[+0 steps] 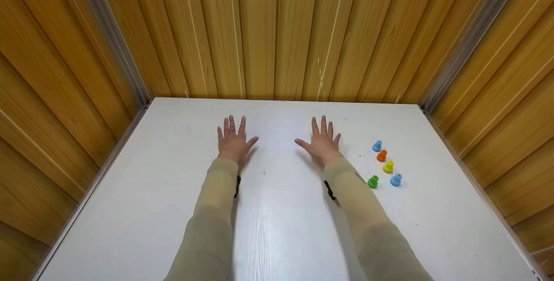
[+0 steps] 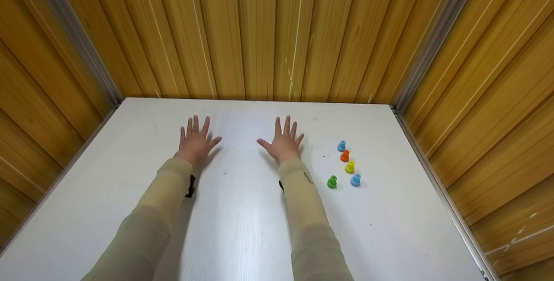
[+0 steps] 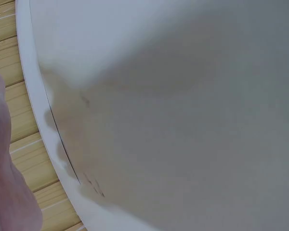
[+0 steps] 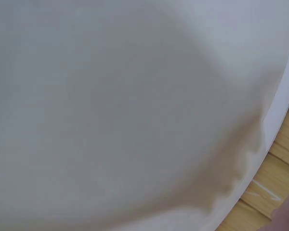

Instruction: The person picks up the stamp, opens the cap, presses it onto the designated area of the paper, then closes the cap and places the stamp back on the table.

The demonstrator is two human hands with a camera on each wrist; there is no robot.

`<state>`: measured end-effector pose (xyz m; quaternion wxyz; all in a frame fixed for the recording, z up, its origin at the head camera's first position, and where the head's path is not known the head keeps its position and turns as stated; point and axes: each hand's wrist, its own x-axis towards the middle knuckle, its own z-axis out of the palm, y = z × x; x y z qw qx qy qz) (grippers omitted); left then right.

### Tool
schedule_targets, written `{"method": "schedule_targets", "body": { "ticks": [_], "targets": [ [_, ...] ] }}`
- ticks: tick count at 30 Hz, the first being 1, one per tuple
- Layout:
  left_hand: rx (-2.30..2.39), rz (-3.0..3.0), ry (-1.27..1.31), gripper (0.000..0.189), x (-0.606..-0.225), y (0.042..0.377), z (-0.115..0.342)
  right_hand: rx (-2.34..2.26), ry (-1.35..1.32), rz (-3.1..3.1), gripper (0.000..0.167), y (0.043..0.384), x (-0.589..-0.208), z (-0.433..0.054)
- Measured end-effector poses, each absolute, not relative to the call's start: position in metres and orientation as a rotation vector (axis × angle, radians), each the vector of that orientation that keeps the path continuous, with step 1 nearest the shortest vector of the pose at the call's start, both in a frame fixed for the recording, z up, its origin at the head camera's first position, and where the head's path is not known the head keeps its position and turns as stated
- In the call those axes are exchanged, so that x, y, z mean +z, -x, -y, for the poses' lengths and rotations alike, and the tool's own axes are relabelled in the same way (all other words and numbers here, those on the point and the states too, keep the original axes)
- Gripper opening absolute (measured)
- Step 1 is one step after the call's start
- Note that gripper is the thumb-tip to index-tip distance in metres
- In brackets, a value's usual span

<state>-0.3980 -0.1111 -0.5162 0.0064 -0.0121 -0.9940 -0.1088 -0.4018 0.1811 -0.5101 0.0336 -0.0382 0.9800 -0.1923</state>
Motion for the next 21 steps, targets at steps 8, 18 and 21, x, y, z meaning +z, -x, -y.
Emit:
{"method": "schedule_targets", "body": {
  "ticks": [8,18,21],
  "targets": [
    [-0.415,3.093,0.025,0.081,-0.522,0.402,0.101,-0.653,0.151,-2.968,0.095,0.404,-0.515,-0.158],
    [-0.538,3.199,0.058,0.067,-0.523,0.391,0.096,-0.627,0.251,-2.872,0.080,0.402,-0.531,-0.137],
    [-0.510,3.212,0.095,0.065,-0.522,0.387,0.094,-0.622,0.256,-2.853,0.078,0.402,-0.531,-0.136]
  ]
}}
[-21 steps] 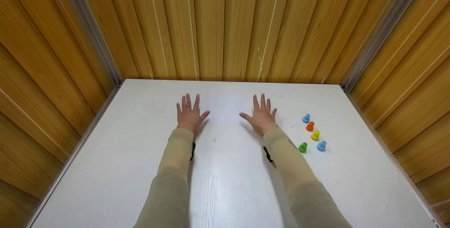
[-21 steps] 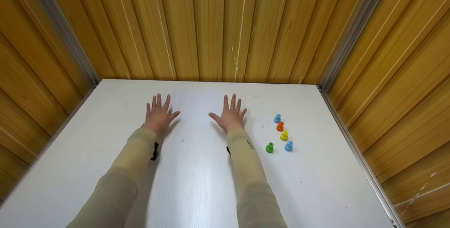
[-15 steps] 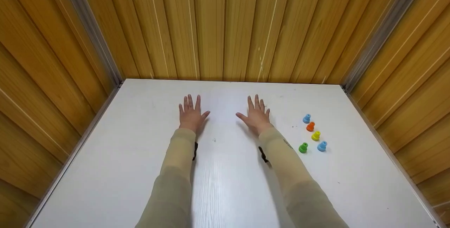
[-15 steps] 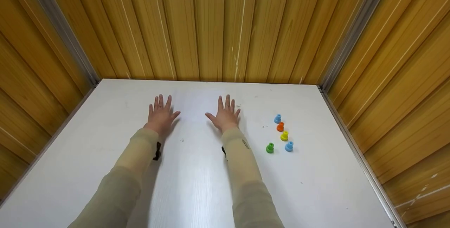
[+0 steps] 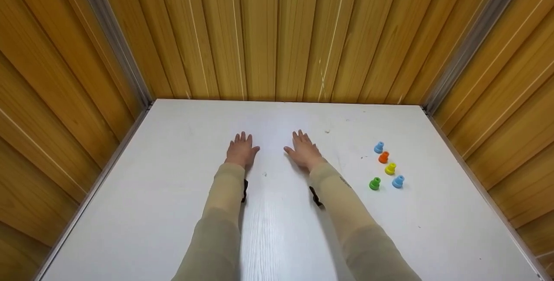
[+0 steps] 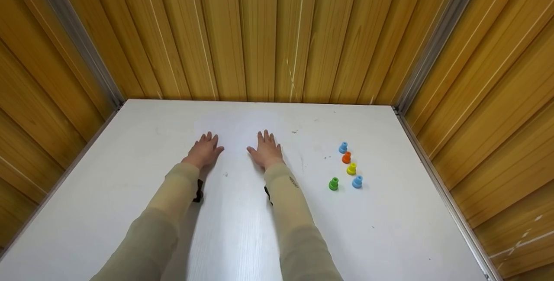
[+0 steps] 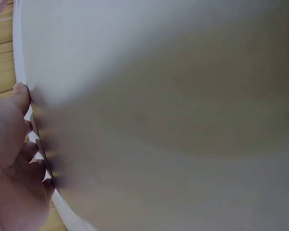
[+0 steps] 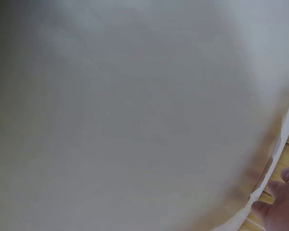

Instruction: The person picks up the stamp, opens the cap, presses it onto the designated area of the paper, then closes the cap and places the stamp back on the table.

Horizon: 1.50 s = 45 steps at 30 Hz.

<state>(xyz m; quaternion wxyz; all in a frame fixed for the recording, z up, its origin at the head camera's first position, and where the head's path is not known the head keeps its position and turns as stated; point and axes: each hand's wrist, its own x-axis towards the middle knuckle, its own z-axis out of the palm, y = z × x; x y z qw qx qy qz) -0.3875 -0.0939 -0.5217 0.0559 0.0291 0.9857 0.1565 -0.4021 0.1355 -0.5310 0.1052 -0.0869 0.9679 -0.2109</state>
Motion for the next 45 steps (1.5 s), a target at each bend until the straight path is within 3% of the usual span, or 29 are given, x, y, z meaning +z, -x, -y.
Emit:
{"method": "schedule_targets", "body": {
  "ticks": [13,24,45],
  "targets": [
    [0.458,-3.016,-0.158,0.056,-0.526,0.394,0.078,-0.592,0.233,-2.876,0.063,0.400,-0.531,-0.154],
    [0.598,-2.901,-0.104,0.075,-0.526,0.376,0.074,-0.748,0.154,-2.819,0.062,0.387,-0.525,-0.172],
    [0.633,-2.798,-0.118,0.080,-0.515,0.310,0.055,-0.828,0.126,-2.720,0.065,0.304,-0.511,-0.203]
  ]
}}
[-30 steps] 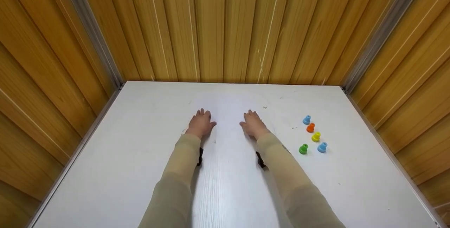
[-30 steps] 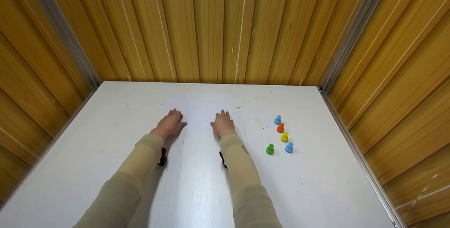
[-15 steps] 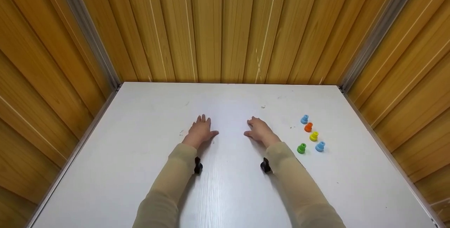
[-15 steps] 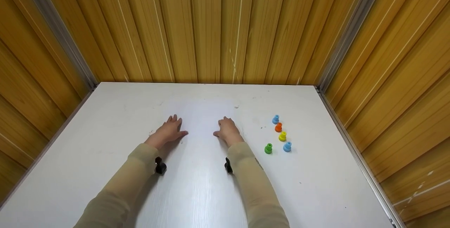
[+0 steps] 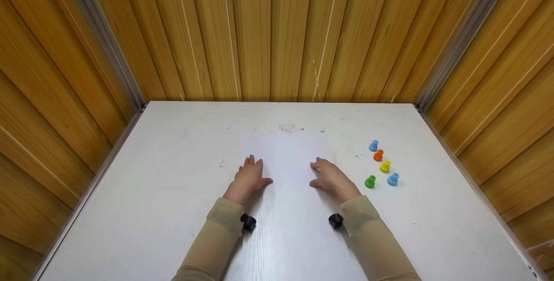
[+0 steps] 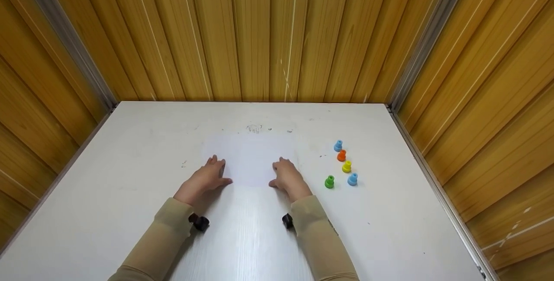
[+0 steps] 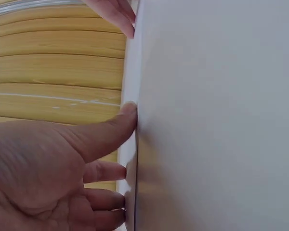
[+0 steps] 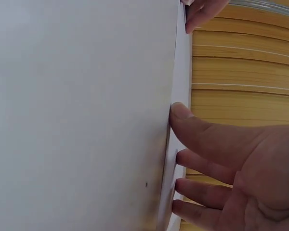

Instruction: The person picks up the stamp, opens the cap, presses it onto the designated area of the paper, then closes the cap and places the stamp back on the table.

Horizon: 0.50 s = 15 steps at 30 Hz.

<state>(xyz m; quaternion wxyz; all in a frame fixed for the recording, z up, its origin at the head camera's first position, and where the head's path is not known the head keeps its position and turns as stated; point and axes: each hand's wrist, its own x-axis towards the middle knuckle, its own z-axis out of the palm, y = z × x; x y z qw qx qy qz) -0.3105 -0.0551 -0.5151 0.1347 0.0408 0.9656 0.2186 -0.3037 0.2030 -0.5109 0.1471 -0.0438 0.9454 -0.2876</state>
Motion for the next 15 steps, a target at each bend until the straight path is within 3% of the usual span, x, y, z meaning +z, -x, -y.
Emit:
{"method": "schedule_targets", "body": {
  "ticks": [15],
  "targets": [
    [0.633,-2.827,-0.135,0.078,-0.512,0.291,0.048,-0.788,0.114,-2.738,0.064,0.282,-0.513,-0.207]
  ]
}}
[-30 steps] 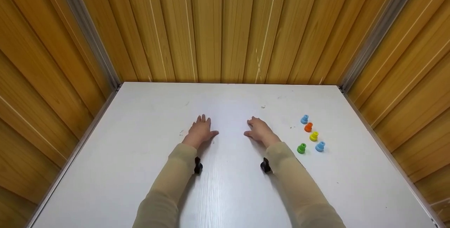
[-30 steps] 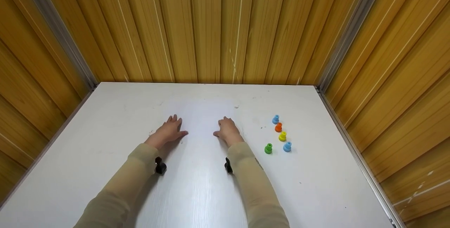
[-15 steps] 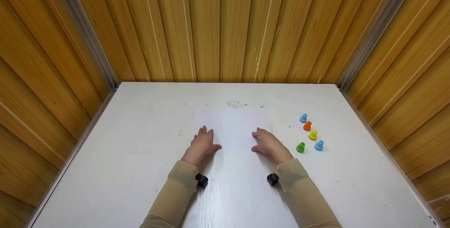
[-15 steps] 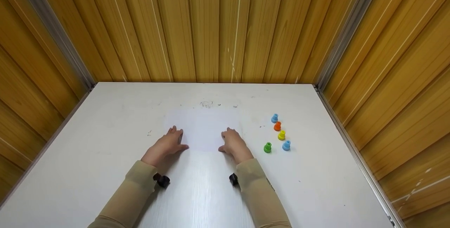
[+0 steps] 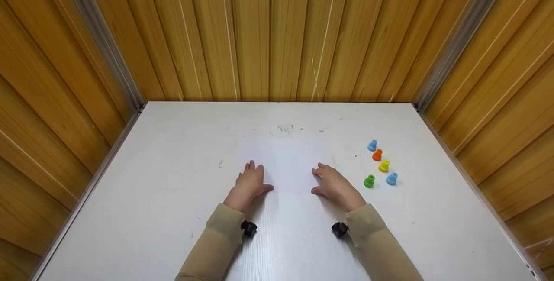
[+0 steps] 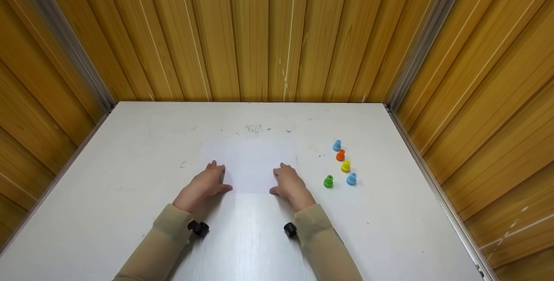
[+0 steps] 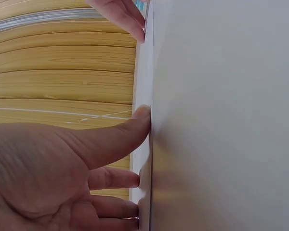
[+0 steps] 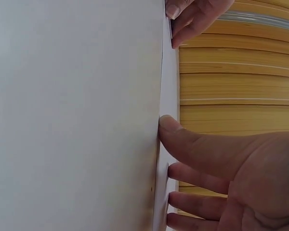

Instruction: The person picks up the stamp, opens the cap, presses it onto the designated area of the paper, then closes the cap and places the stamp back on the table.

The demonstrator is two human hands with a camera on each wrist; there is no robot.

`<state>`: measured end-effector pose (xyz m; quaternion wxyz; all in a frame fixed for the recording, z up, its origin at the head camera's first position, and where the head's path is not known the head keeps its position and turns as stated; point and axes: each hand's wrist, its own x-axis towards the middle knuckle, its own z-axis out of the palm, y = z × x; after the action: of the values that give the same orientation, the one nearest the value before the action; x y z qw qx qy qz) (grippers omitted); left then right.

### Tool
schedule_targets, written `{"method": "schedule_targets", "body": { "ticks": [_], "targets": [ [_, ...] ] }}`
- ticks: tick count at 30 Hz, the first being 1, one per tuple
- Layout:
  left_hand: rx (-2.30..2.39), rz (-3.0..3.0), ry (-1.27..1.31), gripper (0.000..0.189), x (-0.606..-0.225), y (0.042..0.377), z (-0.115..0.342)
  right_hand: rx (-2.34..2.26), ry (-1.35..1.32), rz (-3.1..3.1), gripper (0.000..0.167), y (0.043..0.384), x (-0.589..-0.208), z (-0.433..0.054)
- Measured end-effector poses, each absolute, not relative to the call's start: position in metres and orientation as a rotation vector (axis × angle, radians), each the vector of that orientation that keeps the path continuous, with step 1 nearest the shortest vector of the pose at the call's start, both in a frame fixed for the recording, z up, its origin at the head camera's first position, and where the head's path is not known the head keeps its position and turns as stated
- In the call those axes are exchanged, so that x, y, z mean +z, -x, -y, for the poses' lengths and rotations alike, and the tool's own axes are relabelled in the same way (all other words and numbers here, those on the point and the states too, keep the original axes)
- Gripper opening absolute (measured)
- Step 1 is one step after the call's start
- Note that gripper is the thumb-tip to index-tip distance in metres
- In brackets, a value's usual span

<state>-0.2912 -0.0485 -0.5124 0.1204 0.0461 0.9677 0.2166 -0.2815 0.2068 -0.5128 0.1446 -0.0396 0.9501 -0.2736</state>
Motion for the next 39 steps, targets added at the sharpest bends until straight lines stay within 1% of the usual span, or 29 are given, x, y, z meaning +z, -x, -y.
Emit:
{"method": "schedule_targets", "body": {
  "ticks": [6,10,14,19,23,28,39],
  "targets": [
    [0.596,-2.835,-0.141,0.078,-0.514,0.291,0.050,-0.865,0.127,-2.705,0.064,0.283,-0.511,-0.215],
    [0.594,-2.821,-0.125,0.080,-0.513,0.290,0.051,-0.994,0.087,-2.671,0.058,0.292,-0.499,-0.234],
    [0.585,-2.833,-0.130,0.079,-0.511,0.289,0.051,-1.204,0.139,-2.618,0.047,0.297,-0.478,-0.270],
    [0.576,-2.843,-0.142,0.078,-0.512,0.288,0.051,-1.457,0.224,-2.528,0.043,0.290,-0.462,-0.328],
    [0.591,-2.842,-0.144,0.078,-0.513,0.288,0.051,-1.546,0.178,-2.478,0.047,0.286,-0.466,-0.363],
    [0.605,-2.847,-0.159,0.079,-0.514,0.288,0.052,-1.552,0.103,-2.423,0.051,0.286,-0.480,-0.386],
    [0.576,-2.848,-0.161,0.080,-0.512,0.290,0.051,-1.445,-0.050,-2.386,0.048,0.290,-0.495,-0.387]
  ]
}}
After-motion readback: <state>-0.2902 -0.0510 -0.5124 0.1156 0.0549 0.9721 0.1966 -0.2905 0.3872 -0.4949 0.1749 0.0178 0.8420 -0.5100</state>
